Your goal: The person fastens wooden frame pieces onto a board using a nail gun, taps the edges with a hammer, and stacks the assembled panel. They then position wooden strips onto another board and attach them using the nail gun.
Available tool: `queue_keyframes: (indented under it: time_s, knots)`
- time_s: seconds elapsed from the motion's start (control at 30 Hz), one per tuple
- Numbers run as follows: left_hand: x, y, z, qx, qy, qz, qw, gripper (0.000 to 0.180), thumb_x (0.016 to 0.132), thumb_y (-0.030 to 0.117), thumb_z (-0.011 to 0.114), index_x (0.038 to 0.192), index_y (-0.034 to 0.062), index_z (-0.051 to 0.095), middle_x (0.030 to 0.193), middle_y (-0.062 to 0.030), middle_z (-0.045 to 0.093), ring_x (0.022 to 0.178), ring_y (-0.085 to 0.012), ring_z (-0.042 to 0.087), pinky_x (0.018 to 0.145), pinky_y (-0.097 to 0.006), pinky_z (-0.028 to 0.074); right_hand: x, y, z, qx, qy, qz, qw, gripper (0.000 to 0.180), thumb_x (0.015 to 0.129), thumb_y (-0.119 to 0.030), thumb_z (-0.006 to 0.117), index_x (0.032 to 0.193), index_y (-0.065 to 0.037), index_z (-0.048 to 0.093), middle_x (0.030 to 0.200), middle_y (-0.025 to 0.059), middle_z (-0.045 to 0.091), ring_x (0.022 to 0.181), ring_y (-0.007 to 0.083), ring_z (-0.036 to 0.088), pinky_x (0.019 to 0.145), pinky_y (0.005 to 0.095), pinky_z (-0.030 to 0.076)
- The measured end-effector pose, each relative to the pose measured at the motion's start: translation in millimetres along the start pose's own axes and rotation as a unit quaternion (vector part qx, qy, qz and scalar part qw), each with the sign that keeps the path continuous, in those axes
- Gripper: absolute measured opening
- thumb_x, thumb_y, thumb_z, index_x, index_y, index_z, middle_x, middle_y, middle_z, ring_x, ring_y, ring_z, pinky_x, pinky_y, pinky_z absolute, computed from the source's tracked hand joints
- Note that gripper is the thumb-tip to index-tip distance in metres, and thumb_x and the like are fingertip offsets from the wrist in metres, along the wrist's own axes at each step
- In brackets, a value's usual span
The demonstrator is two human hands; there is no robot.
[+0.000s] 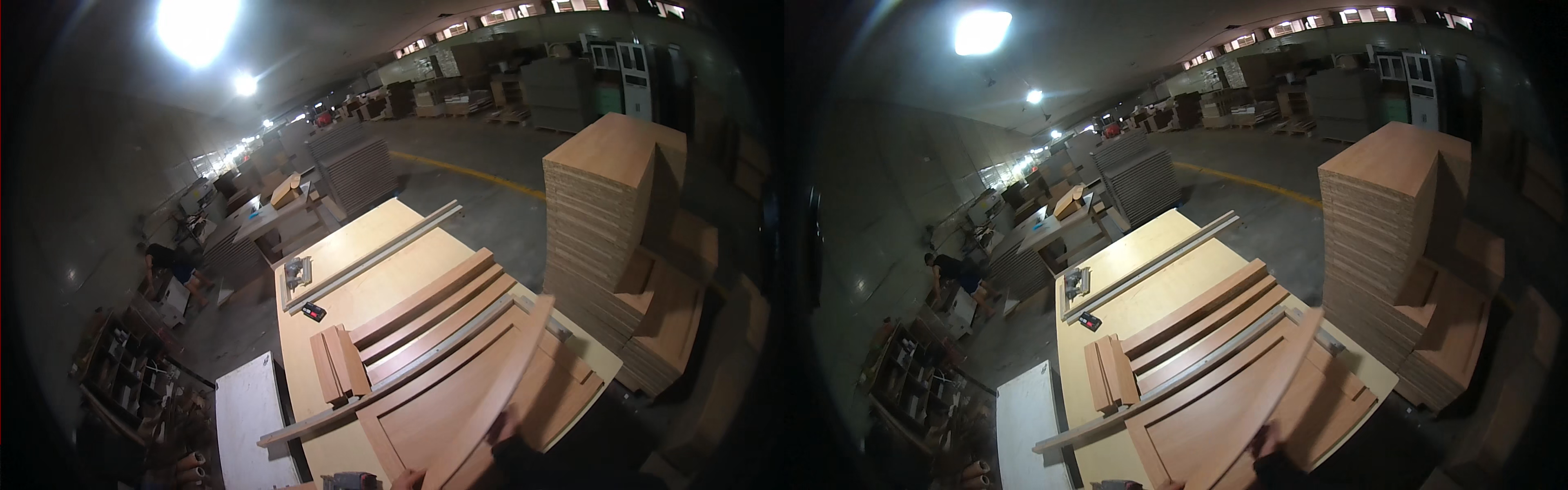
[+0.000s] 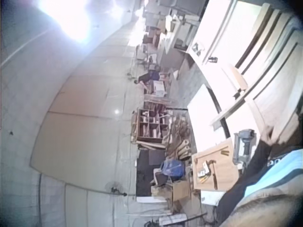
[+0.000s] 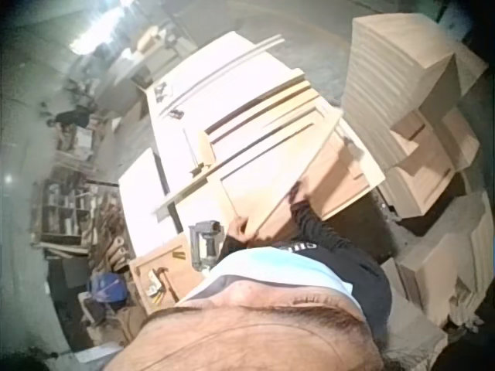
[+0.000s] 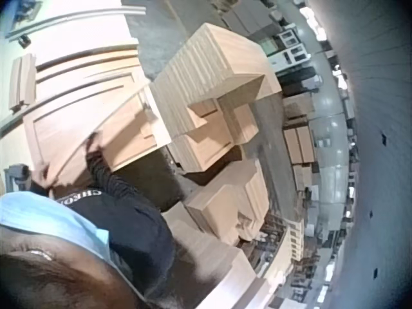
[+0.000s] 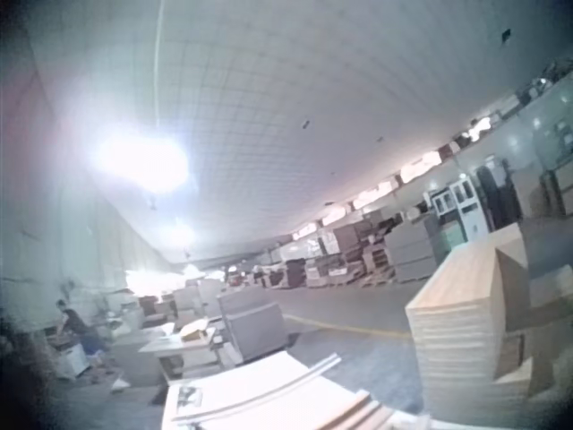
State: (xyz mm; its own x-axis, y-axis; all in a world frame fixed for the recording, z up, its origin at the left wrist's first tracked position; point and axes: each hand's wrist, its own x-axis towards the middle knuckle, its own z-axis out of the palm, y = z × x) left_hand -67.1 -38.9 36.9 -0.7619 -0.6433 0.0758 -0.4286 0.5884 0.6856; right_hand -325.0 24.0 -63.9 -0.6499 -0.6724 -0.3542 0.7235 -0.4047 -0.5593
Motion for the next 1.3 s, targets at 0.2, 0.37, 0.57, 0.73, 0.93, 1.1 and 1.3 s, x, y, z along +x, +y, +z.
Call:
queue_keyframes:
  time_s: [0.2, 0.37, 0.57, 0.73, 0.93, 1.1, 1.3]
  knots:
    - [-79, 31, 26, 0.031, -0.018, -0.048, 0.998, 0.066, 0.056, 0.036, 0.081, 0.106, 0.0013, 0.058, 0.090, -0.0182, 0.060, 0.084, -0.0290, 0.058, 0.075, -0.035, 0.049, -48, -119, -91, 0.189, 0.077, -0.091, 0.975, 0.067, 0.081, -0.058, 0.044, 0.117, -0.002, 0.045, 0.105, 0.0157, 0.055, 0.096, 0.0343, 0.053, 0.085, 0.0439, 0.043]
    - [-116, -104, 85, -0.159, -0.208, -0.255, 0.931, 0.034, 0.061, 0.016, 0.075, 0.088, 0.0076, 0.057, 0.072, -0.0058, 0.054, 0.067, -0.0152, 0.051, 0.062, -0.027, 0.043, -91, -131, -147, -0.331, 0.123, -0.115, 0.929, 0.036, 0.083, -0.013, 0.050, 0.114, 0.004, 0.050, 0.111, 0.0130, 0.056, 0.101, 0.0201, 0.052, 0.089, 0.0325, 0.040]
    - [-87, 7, 58, -0.046, 0.002, -0.081, 0.996, 0.045, 0.053, 0.000, 0.074, 0.093, 0.0046, 0.055, 0.088, -0.0104, 0.053, 0.078, -0.0240, 0.053, 0.072, -0.031, 0.044, -80, -167, -131, -0.561, 0.050, 0.021, 0.826, 0.046, 0.076, -0.046, 0.061, 0.086, -0.001, 0.063, 0.074, 0.0149, 0.064, 0.064, 0.0232, 0.063, 0.062, 0.0330, 0.049]
    - [-89, 8, 63, 0.027, 0.010, -0.072, 0.997, 0.046, 0.052, 0.001, 0.073, 0.094, 0.0036, 0.055, 0.094, -0.0124, 0.054, 0.087, -0.0282, 0.053, 0.076, -0.035, 0.044, -95, -199, -112, -0.711, 0.093, 0.003, 0.697, 0.039, 0.073, -0.043, 0.065, 0.075, -0.004, 0.065, 0.062, 0.0095, 0.062, 0.059, 0.0199, 0.062, 0.059, 0.0320, 0.049]
    - [-124, -3, 58, 0.197, 0.086, -0.047, 0.976, 0.057, 0.056, 0.008, 0.075, 0.110, 0.0072, 0.055, 0.115, -0.0185, 0.046, 0.101, -0.0334, 0.048, 0.086, -0.038, 0.042, -77, -246, -138, -0.676, 0.251, -0.281, 0.633, 0.036, 0.073, -0.028, 0.068, 0.100, -0.004, 0.061, 0.097, 0.0155, 0.057, 0.093, 0.0248, 0.056, 0.076, 0.0371, 0.047]
    - [-144, -21, 60, 0.136, 0.205, -0.234, 0.941, 0.058, 0.068, 0.019, 0.073, 0.120, 0.0033, 0.050, 0.113, -0.0183, 0.042, 0.101, -0.0301, 0.046, 0.087, -0.038, 0.040, -35, -262, -161, -0.731, 0.122, -0.115, 0.661, 0.045, 0.074, -0.023, 0.065, 0.116, -0.008, 0.057, 0.106, 0.0159, 0.053, 0.097, 0.0279, 0.053, 0.086, 0.0359, 0.043]
    - [-139, -49, 81, 0.107, 0.191, -0.320, 0.922, 0.055, 0.084, 0.038, 0.058, 0.123, 0.0009, 0.048, 0.099, -0.0154, 0.043, 0.091, -0.0260, 0.048, 0.079, -0.034, 0.041, -19, -259, -167, -0.728, 0.123, -0.155, 0.657, 0.043, 0.071, -0.019, 0.067, 0.112, -0.009, 0.060, 0.088, 0.0126, 0.058, 0.071, 0.0168, 0.054, 0.067, 0.0282, 0.045]
